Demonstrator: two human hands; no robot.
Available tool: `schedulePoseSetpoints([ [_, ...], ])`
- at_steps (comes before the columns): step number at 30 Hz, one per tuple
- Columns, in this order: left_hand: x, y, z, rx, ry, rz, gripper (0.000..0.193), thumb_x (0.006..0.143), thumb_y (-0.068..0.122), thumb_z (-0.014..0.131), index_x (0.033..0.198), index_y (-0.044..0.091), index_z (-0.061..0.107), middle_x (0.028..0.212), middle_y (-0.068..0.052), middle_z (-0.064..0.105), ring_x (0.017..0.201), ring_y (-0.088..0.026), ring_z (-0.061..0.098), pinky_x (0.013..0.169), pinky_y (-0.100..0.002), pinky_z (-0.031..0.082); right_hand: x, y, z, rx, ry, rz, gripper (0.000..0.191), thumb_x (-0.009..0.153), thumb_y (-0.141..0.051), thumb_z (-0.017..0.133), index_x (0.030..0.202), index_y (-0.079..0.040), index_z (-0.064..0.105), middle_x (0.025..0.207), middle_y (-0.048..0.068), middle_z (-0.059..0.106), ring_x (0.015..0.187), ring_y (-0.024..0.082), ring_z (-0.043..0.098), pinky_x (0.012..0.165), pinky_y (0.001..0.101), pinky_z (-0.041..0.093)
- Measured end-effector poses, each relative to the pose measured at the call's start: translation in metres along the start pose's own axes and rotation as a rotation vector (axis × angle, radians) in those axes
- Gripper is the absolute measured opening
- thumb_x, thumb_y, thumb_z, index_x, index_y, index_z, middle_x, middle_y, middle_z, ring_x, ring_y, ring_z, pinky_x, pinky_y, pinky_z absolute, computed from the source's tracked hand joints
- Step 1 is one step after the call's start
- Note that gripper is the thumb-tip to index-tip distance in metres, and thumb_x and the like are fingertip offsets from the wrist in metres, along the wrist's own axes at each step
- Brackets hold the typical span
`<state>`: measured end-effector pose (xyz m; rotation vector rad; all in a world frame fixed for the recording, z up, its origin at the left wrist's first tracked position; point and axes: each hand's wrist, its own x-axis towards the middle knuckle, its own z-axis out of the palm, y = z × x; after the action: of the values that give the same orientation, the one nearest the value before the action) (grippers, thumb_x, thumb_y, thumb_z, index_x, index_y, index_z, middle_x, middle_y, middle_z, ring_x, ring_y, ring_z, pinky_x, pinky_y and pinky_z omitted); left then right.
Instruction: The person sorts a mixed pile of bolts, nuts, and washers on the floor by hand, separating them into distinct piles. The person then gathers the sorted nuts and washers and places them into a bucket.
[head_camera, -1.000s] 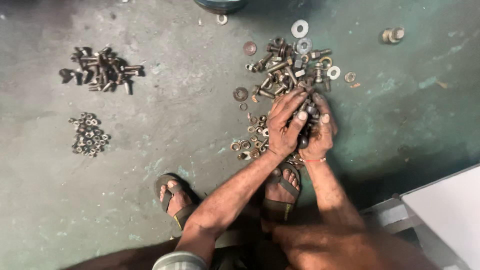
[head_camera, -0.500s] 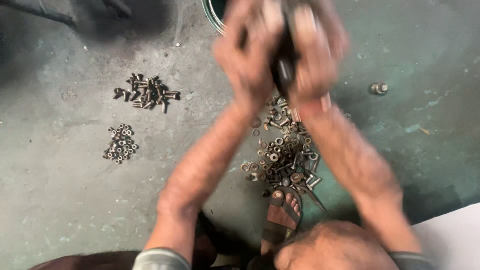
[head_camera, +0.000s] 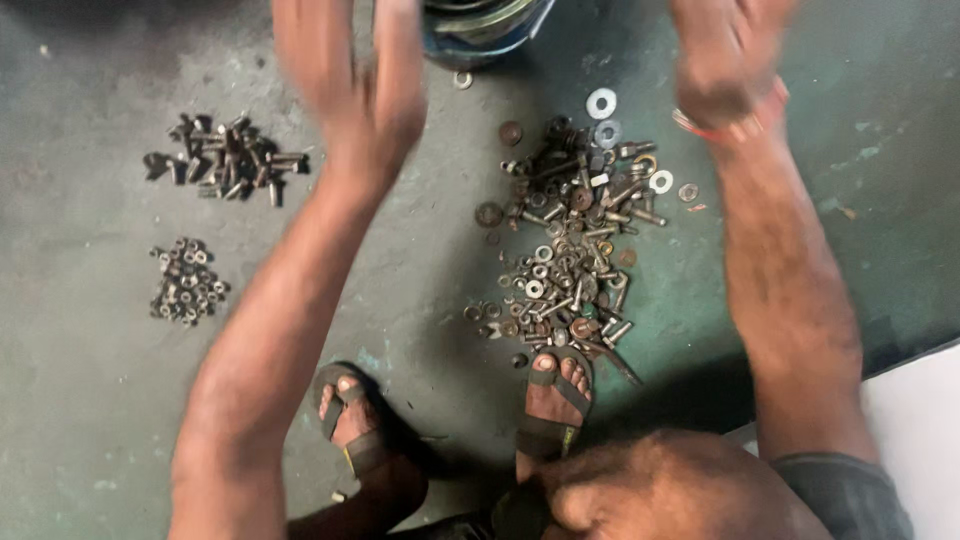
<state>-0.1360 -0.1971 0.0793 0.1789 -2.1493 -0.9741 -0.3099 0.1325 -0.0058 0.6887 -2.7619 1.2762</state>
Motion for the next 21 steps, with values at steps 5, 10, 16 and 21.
schedulePoseSetpoints([
  [5,-0.087,-0.036,0.004,0.262,-0.399,-0.101,0.068,0.104,0.043,0.068,0.154,0.005,0.042,0.158,-0.024,0.035,0.150,-0.041,0.036,0.127,-0.055,0.029,-0.074,0.062,-0.068,-0.282,0.013,-0.147,0.058,0.108,-0.041,0.053,0.148,0.001,0.060,0.148,0.028,0.057,0.141,0.043,0.049,0.116,0.0589,0.038],
  [10,-0.104,-0.081,0.084,0.417,-0.343,-0.179,0.119,0.104,0.078,0.051,0.155,-0.009,-0.013,0.166,-0.038,-0.003,0.158,-0.052,-0.001,0.130,-0.063,-0.004,-0.105,0.038,-0.025,-0.252,-0.086,-0.285,0.071,0.110,-0.062,0.049,0.146,-0.003,0.061,0.147,0.024,0.058,0.144,0.046,0.050,0.127,0.0634,0.031],
  [16,-0.158,-0.008,0.080,0.299,-0.893,-0.134,0.099,0.096,0.074,0.044,0.161,0.003,0.027,0.166,-0.027,0.026,0.157,-0.049,0.019,0.130,-0.063,0.005,-0.109,-0.059,0.027,0.116,-0.273,-0.519,0.068,0.103,-0.060,0.062,0.136,0.000,0.063,0.131,0.022,0.067,0.122,0.042,0.065,0.112,0.0530,0.052],
  [21,-0.154,0.005,0.076,0.019,-0.723,-0.008,0.101,0.099,0.073,0.046,0.157,-0.007,0.027,0.161,-0.034,0.030,0.155,-0.049,0.024,0.132,-0.059,0.013,-0.104,-0.033,-0.021,-0.096,-0.143,-0.374,0.071,0.106,-0.063,0.050,0.142,-0.002,0.059,0.144,0.024,0.057,0.138,0.044,0.054,0.123,0.0579,0.036],
])
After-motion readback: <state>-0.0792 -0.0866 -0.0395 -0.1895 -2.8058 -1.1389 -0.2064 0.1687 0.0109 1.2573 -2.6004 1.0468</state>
